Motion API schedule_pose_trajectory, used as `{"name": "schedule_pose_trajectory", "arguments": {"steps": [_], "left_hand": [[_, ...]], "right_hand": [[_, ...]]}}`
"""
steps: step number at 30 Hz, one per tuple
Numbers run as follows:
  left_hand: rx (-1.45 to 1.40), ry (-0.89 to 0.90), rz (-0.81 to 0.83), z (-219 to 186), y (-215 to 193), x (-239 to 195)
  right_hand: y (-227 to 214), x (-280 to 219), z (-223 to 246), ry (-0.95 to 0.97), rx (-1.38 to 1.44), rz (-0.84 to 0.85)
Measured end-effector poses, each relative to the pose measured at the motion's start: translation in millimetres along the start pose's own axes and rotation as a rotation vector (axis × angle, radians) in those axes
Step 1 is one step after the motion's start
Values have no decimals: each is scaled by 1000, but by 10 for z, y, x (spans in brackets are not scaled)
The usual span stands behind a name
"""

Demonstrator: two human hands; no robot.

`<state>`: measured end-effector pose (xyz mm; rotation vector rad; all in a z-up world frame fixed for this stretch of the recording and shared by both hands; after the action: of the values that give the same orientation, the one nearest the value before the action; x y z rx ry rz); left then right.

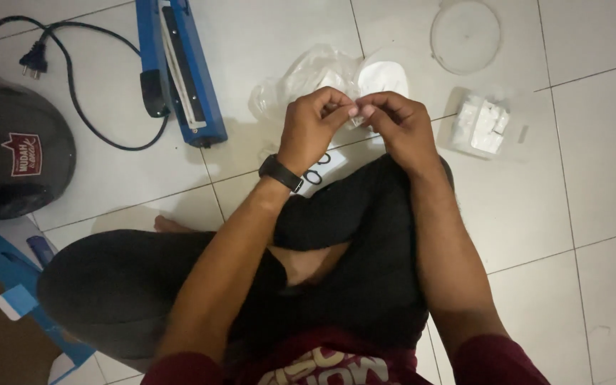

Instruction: The person scoops a white powder from a container into small plastic bags using a spoon. They then seal the bags using a blue heat sealer and trim the edges with scissors.

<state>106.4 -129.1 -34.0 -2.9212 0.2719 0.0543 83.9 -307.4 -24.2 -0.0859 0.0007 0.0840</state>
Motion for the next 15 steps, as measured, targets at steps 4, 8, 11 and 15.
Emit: {"name": "schedule_pose_trajectory", "arguments": {"steps": [4,8,11,15], "left_hand": [[-17,-15,-12,90,-40,9],[1,-29,-23,88,-79,13],[-15,-40,-31,67,-99,-9],[-27,-27,-54,104,-147,-59]], "right_hand": [[54,36,-29,-8,-50,42],[84,52,-1,24,-41,31],[48,75,-53,-1,-3,9],[27,86,-81,-61,3,-16]]}}
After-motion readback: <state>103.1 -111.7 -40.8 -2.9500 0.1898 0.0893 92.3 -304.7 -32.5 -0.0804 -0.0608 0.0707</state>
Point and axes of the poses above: each hand's wrist, its own x-axis towards the middle knuckle, its own y-axis out of the palm, z = x × y, the point moved 3 cm from there along x, towards the middle knuckle, and after that the axes turned 3 degrees about x, right-handed, at the moved point
